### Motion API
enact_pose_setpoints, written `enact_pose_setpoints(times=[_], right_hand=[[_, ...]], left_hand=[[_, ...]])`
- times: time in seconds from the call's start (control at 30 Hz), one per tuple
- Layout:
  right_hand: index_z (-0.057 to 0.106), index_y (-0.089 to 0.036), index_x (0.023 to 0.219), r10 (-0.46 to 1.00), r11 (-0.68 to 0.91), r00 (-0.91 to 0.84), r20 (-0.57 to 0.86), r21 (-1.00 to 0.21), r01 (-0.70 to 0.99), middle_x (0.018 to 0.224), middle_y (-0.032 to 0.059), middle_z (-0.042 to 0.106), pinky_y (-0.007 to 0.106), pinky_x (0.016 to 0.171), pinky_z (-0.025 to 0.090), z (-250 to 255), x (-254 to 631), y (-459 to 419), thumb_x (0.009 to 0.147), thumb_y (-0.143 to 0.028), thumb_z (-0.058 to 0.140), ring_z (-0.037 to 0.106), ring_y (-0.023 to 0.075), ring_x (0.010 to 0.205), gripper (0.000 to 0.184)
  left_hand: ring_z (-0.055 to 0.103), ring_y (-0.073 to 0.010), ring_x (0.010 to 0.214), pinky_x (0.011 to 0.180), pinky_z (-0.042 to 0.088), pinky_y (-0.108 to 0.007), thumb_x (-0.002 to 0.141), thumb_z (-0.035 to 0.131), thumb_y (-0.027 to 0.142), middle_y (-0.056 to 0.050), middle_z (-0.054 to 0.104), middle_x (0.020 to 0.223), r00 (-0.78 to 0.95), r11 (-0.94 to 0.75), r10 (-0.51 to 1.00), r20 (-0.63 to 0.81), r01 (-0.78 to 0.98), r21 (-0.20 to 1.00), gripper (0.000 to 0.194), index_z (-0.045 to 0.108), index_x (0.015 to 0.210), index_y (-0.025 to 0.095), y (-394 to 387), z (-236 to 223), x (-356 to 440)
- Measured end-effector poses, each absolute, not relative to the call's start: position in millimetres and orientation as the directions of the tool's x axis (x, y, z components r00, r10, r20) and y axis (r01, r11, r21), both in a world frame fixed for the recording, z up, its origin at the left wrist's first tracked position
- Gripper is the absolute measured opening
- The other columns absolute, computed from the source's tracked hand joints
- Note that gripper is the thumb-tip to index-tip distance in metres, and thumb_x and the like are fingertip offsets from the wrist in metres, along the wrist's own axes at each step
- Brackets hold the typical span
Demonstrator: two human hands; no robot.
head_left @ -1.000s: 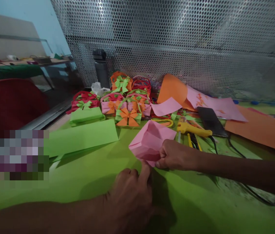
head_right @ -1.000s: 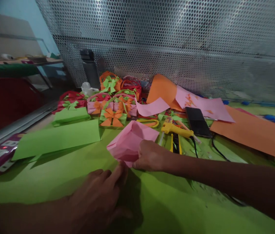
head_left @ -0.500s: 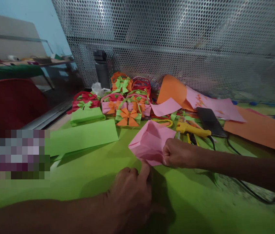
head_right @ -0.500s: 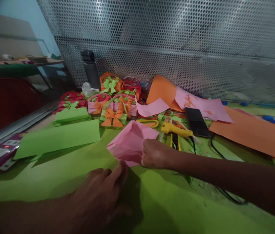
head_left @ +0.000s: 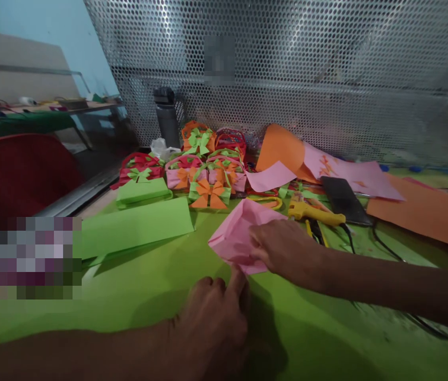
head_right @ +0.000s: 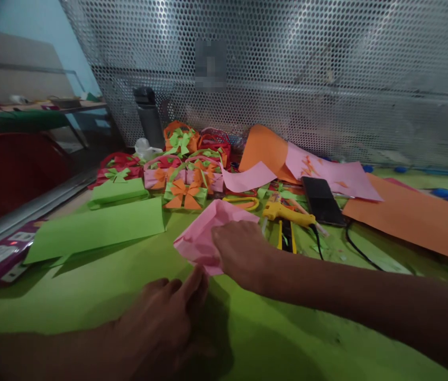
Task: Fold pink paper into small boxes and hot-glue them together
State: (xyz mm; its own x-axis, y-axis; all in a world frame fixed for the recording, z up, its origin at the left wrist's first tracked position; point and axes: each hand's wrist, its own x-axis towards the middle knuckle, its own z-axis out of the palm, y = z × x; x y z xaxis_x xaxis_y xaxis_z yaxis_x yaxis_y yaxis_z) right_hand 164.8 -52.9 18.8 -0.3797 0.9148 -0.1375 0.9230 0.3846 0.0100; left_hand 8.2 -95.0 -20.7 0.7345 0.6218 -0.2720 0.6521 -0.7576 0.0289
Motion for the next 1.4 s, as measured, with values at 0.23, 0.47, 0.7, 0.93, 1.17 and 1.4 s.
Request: enact_pose_setpoints(times=[0.23,0.47,0.7,0.93,1.17,1.4], right_hand=[[0.062,-0.017,0.066,0.844,0.422,-0.444,-0.300,-0.136,0.896,0.067,0.0062,0.065,0.025,0.051,0.027,18.8,162.8,-64.0,0.081,-0.027,0.045,0.057,0.0161,0.061,0.025],[0.063,-0.013,0.064,0.890,0.333,-0.389,-0.239,-0.243,0.911,0.054,0.0032,0.057,0.024,0.043,0.021,-10.9,173.1,-50.0,0.070,-0.025,0.053,0.046,0.0112,0.049,0.017],[0.062,-0.012,0.062,0.898,0.262,-0.332,-0.287,-0.258,0.930,0.049,0.0003,0.051,0.023,0.041,0.020,-2.9,168.1,-46.6,0.068,-0.034,0.058,0.042,0.0097,0.045,0.023],[0.062,-0.013,0.062,0.887,0.308,-0.374,-0.270,-0.258,0.916,0.048,-0.0003,0.050,0.022,0.042,0.022,-5.9,169.4,-44.3,0.067,-0.040,0.062,0.043,0.0105,0.046,0.027],[0.062,-0.013,0.062,0.886,0.262,-0.354,-0.299,-0.309,0.914,0.048,-0.0012,0.047,0.021,0.041,0.023,-11.6,172.6,-39.7,0.064,-0.042,0.062,0.041,0.0102,0.048,0.030],[0.055,-0.014,0.052,0.897,0.275,-0.372,-0.240,-0.357,0.893,0.045,-0.0031,0.041,0.020,0.039,0.020,-22.2,182.2,-35.9,0.067,-0.037,0.058,0.037,0.0072,0.044,0.028]], left_hand=[[0.059,-0.0224,0.071,0.065,0.049,-0.041,0.081,0.043,0.051,-0.021,0.050,0.118,0.725,-0.741,0.621,-0.299,0.667,0.077,0.057,0.050,0.118,0.008,-95.9,-16.8,9.5],[0.060,-0.0249,0.072,0.061,0.048,-0.040,0.081,0.042,0.052,-0.022,0.050,0.118,0.742,-0.770,0.611,-0.275,0.638,0.011,0.048,0.065,0.097,0.013,-96.5,-20.0,8.0],[0.061,-0.0270,0.078,0.065,0.049,-0.042,0.082,0.041,0.050,-0.025,0.048,0.122,0.729,-0.765,0.627,-0.276,0.643,-0.040,0.056,0.052,0.117,0.007,-98.4,-19.0,7.9],[0.060,-0.0285,0.082,0.069,0.049,-0.043,0.081,0.042,0.050,-0.027,0.042,0.127,0.734,-0.766,0.625,-0.267,0.643,-0.026,0.066,0.038,0.129,0.004,-99.5,-22.4,7.4],[0.060,-0.0272,0.076,0.065,0.050,-0.043,0.071,0.043,0.066,-0.020,0.052,0.113,0.714,-0.734,0.641,-0.283,0.677,0.047,0.071,0.058,0.109,0.008,-94.8,-18.2,10.3],[0.059,-0.0258,0.072,0.061,0.050,-0.043,0.076,0.046,0.058,-0.014,0.052,0.112,0.710,-0.729,0.636,-0.304,0.681,0.066,0.055,0.059,0.106,0.013,-92.9,-12.8,9.8]])
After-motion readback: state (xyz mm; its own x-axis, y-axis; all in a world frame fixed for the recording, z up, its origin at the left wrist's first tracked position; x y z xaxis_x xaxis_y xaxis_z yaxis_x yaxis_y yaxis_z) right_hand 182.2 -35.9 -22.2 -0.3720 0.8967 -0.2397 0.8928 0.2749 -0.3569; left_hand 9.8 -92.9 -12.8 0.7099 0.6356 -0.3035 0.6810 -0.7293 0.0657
